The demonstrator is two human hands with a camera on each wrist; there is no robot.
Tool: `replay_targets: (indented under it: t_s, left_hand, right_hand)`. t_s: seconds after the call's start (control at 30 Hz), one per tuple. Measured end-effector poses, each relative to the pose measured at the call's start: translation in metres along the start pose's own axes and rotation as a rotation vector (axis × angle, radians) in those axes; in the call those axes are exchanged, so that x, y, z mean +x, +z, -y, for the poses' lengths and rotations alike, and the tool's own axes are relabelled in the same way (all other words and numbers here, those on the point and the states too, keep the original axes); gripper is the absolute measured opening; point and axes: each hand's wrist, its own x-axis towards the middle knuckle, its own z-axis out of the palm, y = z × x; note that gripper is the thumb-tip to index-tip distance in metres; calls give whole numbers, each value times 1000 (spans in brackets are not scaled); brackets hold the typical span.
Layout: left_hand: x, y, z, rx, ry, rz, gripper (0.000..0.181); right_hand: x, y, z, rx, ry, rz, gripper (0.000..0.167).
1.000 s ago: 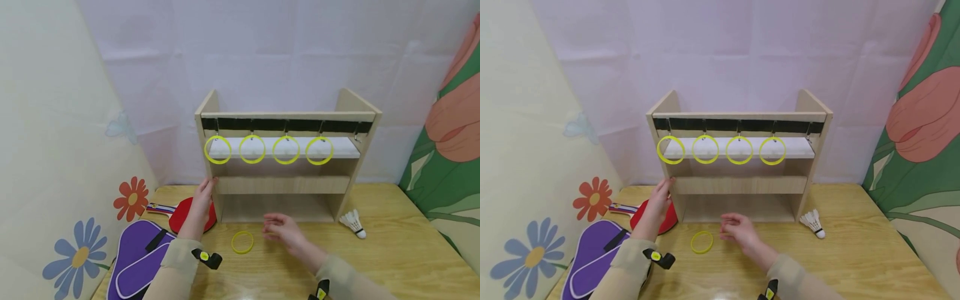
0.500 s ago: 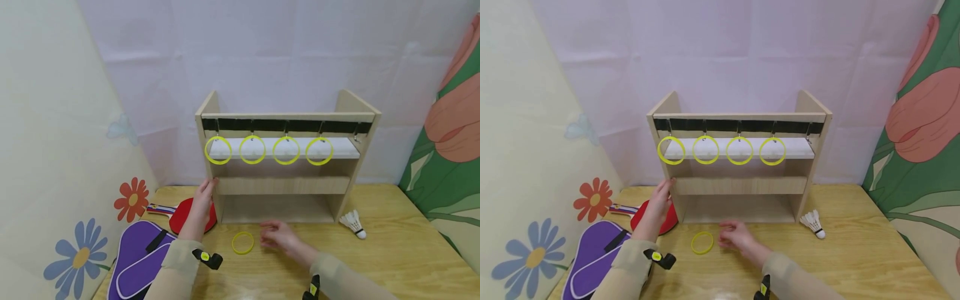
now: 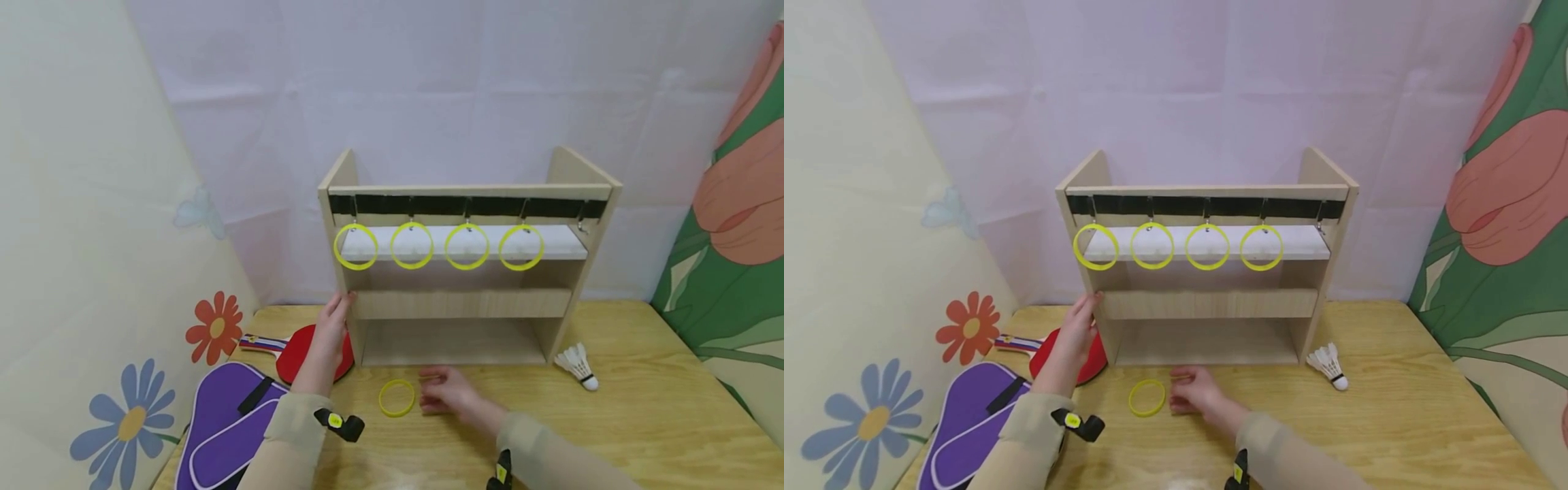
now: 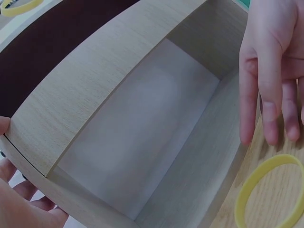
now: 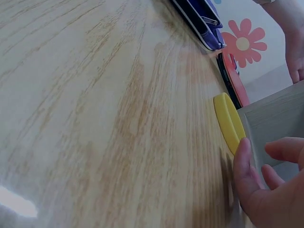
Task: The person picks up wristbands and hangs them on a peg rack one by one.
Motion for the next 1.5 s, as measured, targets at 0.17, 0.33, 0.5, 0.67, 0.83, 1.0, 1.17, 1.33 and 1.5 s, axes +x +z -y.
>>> replay_targets:
  t_s: [0.17,0.33,0.5,0.67,0.83,1.0,1.17,1.33,1.5]
  left_hand:
    - [-1,1,-1,11,2,2,61]
    - [-1,0,1,12,3,1,60]
    - [0,0,1,21,0,-3,60]
    - [0,0,0,23,-9,-8,60]
    - [-1,0,0,30,-8,-11,60]
    - [0,0,1,28,-7,-12,60]
    - [0,0,1,20,-11,-12,61]
    - [0,-1,1,18,-14,-15,61]
    - [0,0,0,19,-11,-13,60]
  right_hand:
    - [0,3,-1,-19,-2,5,43]
    - [3,6,-6,-35,-5,1,42]
    - [7,13,-11,-66,-42,-23,42]
    - [7,17,-12,-89,-72,-38,37]
    - [7,20,-12,-98,-67,-60,35]
    - [9,22,-12,-97,-41,-88,34]
    - [10,23,-12,-106,-36,-118,31]
    - [11,24,-10,-121,-39,-137,30]
    - [11,24,-9,-114,-20,-137,34]
